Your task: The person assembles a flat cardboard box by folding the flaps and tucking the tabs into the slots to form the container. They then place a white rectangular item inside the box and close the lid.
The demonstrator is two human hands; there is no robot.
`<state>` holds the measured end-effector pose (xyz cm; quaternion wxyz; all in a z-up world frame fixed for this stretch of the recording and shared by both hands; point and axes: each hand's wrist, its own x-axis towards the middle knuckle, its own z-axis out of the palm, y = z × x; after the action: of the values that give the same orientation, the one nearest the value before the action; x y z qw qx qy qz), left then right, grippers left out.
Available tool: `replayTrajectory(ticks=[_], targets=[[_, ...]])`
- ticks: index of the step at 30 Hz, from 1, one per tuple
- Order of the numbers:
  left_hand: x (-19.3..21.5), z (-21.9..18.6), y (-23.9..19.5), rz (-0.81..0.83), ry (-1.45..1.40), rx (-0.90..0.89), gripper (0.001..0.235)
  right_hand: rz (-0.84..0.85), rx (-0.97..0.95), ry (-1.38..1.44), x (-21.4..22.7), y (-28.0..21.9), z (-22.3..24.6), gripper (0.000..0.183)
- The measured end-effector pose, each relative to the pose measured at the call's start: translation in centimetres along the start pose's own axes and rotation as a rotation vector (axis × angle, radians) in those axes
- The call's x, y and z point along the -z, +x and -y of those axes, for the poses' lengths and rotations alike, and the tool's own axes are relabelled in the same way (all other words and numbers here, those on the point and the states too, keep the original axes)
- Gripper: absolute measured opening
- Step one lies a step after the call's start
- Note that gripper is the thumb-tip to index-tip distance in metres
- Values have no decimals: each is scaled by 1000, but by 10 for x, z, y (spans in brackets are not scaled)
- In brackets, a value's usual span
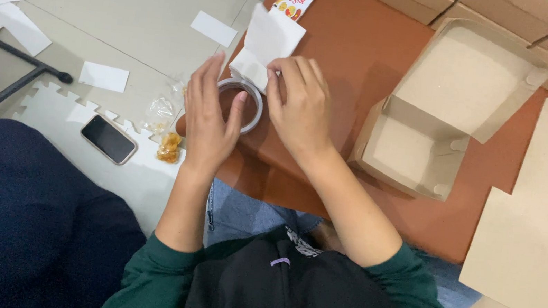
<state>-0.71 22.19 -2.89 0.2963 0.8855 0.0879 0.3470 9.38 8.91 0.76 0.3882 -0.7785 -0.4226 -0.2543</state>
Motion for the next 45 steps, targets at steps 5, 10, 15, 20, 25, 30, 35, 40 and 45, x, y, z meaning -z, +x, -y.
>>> replayTrajectory(ticks=[5,10,15,20,25,30,35,40,45], targets=[[-1,-27,7,86,-506,59,67,-95,-156,204,87,-20,35,8],[-25,-68,11,240,-902,190,38,-242,-355,169,154,-69,11,17],[-60,-118,22,352,-818,138,59,-116,-414,-188,207,-90,-12,12],[-124,-138,24,387,-23,-420,33,267,-500,-517,227,-103,-56,6],[-193,-131,14,220,343,-720,28,499,-388,-665,203,-127,-108,7],[-198,-140,17,415,408,-732,25,573,-268,-748,180,-147,-143,12],[-188,-150,20,606,578,-715,16,575,-250,-732,174,-150,-150,18],[-183,-153,27,729,627,-709,12,561,-182,-741,187,-126,-134,19],[-137,-155,76,222,196,-626,20,246,-523,-500,240,-76,-106,9]])
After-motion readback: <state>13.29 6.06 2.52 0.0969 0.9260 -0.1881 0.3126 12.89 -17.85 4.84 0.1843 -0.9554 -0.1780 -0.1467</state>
